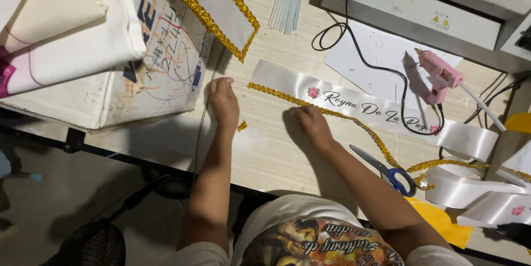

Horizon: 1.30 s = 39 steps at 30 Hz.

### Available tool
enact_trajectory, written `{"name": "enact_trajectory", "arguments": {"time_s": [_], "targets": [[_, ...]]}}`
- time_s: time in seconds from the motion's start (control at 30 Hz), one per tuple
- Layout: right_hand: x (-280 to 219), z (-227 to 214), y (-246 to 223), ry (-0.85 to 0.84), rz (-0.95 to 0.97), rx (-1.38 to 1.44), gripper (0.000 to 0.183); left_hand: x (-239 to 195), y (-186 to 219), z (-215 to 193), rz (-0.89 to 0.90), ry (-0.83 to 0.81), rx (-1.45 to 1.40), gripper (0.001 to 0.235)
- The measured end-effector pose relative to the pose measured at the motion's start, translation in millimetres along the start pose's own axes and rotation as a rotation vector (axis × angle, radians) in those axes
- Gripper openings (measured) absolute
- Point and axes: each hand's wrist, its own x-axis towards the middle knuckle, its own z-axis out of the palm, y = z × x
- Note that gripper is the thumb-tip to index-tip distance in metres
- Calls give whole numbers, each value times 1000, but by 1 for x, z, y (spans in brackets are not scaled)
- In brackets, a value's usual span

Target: The person decorates white sashes with gold glitter trim. They use a hot glue gun to apply adhesive to the sashes and press the trim along the edges. The person also uses scissors to cut the trim to the correct length.

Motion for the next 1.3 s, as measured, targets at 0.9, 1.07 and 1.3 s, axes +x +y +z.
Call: {"name": "enact_trajectory", "arguments": {"time_s": [0.9, 1.07, 1.3], "targets": [[-3, 26, 16, 113, -562, -431, 50, -30, 30, 5, 513, -216, 369, 39], [-24, -12, 46, 314, -411, -367, 37, -18, 44, 2, 516, -178, 365, 36], [-55, -69, 102, 509, -261, -740, 44, -8, 48, 6, 452, -166, 403, 51]]}}
